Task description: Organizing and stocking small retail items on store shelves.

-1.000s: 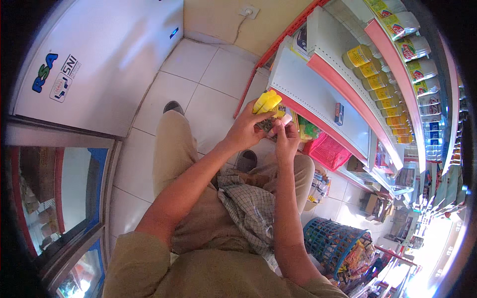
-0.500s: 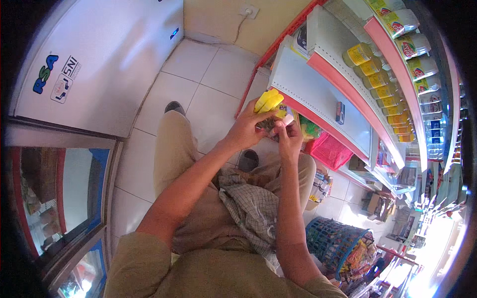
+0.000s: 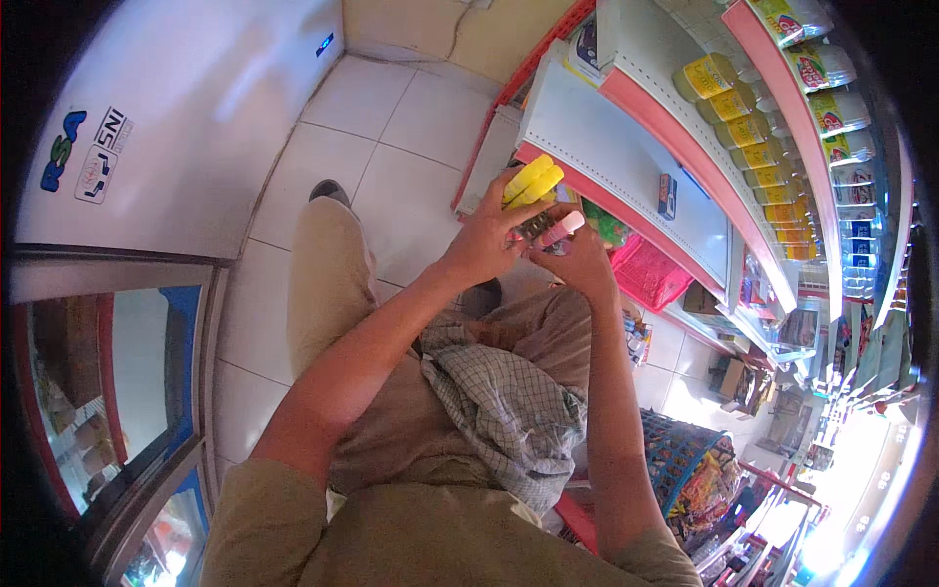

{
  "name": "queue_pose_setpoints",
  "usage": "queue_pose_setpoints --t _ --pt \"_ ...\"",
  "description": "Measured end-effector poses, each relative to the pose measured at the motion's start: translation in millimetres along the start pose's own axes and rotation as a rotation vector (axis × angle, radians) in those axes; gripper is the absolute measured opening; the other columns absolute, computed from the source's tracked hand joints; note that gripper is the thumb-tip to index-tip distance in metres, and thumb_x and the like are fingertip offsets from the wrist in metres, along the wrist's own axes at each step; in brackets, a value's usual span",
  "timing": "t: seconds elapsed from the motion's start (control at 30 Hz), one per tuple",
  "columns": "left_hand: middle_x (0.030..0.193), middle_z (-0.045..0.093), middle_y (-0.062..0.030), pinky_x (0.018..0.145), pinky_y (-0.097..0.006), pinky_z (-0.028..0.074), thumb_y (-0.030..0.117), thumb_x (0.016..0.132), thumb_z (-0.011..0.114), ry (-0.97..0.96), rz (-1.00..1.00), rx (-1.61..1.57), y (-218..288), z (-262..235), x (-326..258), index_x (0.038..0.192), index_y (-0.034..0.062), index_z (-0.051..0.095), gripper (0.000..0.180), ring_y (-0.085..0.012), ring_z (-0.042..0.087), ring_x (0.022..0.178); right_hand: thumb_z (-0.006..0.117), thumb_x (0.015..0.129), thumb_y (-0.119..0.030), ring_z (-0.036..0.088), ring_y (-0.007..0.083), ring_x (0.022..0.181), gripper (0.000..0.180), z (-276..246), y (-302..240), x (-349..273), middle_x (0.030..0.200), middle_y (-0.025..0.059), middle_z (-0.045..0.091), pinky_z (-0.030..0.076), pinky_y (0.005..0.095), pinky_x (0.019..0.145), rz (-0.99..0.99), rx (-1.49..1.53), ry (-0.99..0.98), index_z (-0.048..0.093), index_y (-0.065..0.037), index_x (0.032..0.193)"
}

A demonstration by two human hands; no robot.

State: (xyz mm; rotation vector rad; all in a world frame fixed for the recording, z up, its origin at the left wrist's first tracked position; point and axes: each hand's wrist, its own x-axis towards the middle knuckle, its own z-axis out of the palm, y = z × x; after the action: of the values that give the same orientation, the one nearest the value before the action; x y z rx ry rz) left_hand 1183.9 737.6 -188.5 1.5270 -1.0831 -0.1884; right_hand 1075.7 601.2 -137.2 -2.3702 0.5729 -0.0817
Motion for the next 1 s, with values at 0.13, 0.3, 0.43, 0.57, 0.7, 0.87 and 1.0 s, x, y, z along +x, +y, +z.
queue_pose_setpoints --t 0.13,0.3,0.43,0.57,0.7,0.87,1.0 --pt "0.140 0.028 -0.0185 0.102 -0.039 0.041 -0.008 0.067 0.065 -0.031 0.071 0.039 -3.5 7.5 5.1 0.110 0.0119 0.063 0.047 -0.0367 0.035 0.129 0.081 0.066 -0.019 0.060 0.0183 0.092 0.059 4.2 18.7 6.8 0.104 0.0097 0.063 0.048 0.0318 0.081 -0.076 0.251 -0.038 0.054 -0.002 0.116" --pt "0.149 0.014 -0.0181 0.093 -0.036 0.049 -0.006 0.069 0.065 -0.184 0.062 -0.181 -4.4 15.7 11.5 0.117 0.0134 0.051 0.054 -0.0368 0.033 0.132 0.083 0.059 -0.016 0.061 0.0183 0.089 0.068 -11.6 55.0 15.5 0.098 0.0095 0.064 0.049 0.0319 0.081 -0.075 0.149 -0.048 0.053 -0.001 0.119" --pt "0.151 0.009 -0.0183 0.092 -0.036 0.049 -0.005 0.070 0.066 -0.179 -0.070 -0.228 -12.1 7.0 13.5 0.124 0.0141 0.043 0.061 -0.0370 0.030 0.133 0.082 0.061 -0.012 0.061 0.0157 0.085 0.063 -22.5 84.7 31.0 0.095 0.0086 0.064 0.050 0.0300 0.076 0.078 0.090 0.200 0.055 0.000 0.116" --pt "0.151 0.010 -0.0184 0.102 -0.041 0.041 -0.001 0.071 0.069 -0.171 -0.111 -0.095 -19.5 3.4 17.5 0.123 0.0126 0.041 0.061 -0.0370 0.025 0.136 0.078 0.063 -0.011 0.063 0.0197 0.085 0.048 -58.7 156.2 74.2 0.094 0.0114 0.063 0.052 0.0317 0.074 0.040 -0.063 0.339 0.061 -0.001 0.107" --pt "0.150 0.013 -0.0159 0.107 -0.043 0.035 0.003 0.070 0.072 -0.194 -0.102 -0.017 -26.0 -1.5 12.6 0.125 0.0133 0.040 0.065 -0.0368 0.027 0.134 0.082 0.060 -0.020 0.063 0.0266 0.087 0.067 -85.4 200.4 109.8 0.098 0.0160 0.063 0.052 0.0372 0.079 -0.018 -0.423 0.178 0.056 0.002 0.117" --pt "0.146 0.024 -0.0129 0.106 -0.043 0.036 0.004 0.070 0.073 -0.233 -0.140 0.037 -33.9 0.2 9.1 0.124 0.0138 0.040 0.064 -0.0352 0.031 0.133 0.086 0.056 -0.033 0.057 0.0288 0.102 0.074 -97.7 206.4 120.5 0.113 0.0181 0.057 0.046 0.0407 0.091 0.158 -0.310 0.074 0.057 -0.003 0.117" --pt "0.140 0.035 -0.0124 0.098 -0.041 0.043 0.005 0.071 0.072 -0.255 -0.115 0.187 -44.6 12.4 8.0 0.122 0.0133 0.042 0.060 -0.0302 0.038 0.129 0.087 0.053 -0.040 0.046 0.0302 0.117 0.084 -96.5 225.6 115.7 0.124 0.0155 0.051 0.032 0.0447 0.103 -0.022 -0.670 0.199 0.054 -0.003 0.121"
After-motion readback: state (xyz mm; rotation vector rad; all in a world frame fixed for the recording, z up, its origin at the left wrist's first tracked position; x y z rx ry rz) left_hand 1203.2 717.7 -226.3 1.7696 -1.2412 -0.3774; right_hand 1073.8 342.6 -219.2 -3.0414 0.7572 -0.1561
